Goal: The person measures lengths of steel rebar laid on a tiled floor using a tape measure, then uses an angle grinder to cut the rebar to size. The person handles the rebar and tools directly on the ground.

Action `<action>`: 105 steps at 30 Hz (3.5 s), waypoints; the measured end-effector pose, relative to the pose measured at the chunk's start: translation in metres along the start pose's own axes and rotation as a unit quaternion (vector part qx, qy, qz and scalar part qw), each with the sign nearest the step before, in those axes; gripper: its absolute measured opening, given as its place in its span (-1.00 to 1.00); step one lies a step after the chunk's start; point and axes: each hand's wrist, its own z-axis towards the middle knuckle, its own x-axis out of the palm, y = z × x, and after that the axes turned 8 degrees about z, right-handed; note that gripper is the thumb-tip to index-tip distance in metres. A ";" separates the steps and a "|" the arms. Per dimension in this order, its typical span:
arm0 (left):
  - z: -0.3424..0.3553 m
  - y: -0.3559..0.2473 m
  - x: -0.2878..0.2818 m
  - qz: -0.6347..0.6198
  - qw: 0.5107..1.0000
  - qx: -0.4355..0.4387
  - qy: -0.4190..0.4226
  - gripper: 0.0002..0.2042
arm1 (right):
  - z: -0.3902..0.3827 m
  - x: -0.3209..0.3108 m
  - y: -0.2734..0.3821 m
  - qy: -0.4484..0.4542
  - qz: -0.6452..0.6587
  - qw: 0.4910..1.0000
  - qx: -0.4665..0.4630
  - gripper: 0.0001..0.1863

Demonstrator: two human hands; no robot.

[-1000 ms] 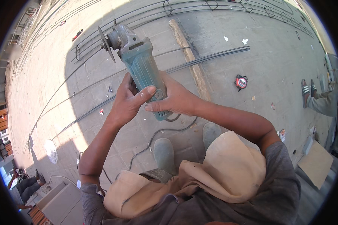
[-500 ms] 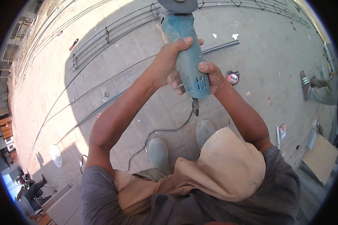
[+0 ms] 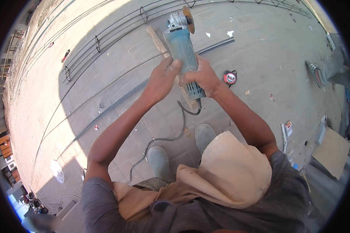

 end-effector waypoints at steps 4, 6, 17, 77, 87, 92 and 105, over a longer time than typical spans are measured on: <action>-0.045 0.014 0.013 0.058 0.990 0.120 0.038 -0.23 | -0.011 -0.008 -0.007 -0.040 0.125 0.991 0.011 -0.48; -0.055 0.000 0.026 0.149 0.974 0.125 0.113 0.06 | -0.013 -0.017 -0.012 -0.054 0.173 0.983 -0.003 -0.51; -0.043 -0.005 0.039 0.373 0.913 0.160 0.053 0.07 | -0.007 -0.022 -0.035 -0.062 0.156 0.986 0.013 -0.59; -0.176 0.049 -0.104 0.277 0.958 -0.079 0.001 -0.25 | 0.098 0.064 -0.041 0.278 0.207 0.924 0.163 -0.58; -0.512 0.089 -0.182 0.299 0.628 -0.671 -0.257 -0.54 | 0.065 0.088 -0.077 0.150 -0.487 0.838 -0.197 -0.29; -0.635 0.257 -0.043 0.132 0.575 -0.757 -0.282 -0.63 | 0.033 0.047 -0.163 0.250 -0.570 0.768 -0.153 -0.14; -0.821 0.279 -0.001 0.106 0.455 -0.802 -0.373 -0.61 | 0.012 0.129 -0.188 0.306 -0.675 0.666 -0.082 -0.09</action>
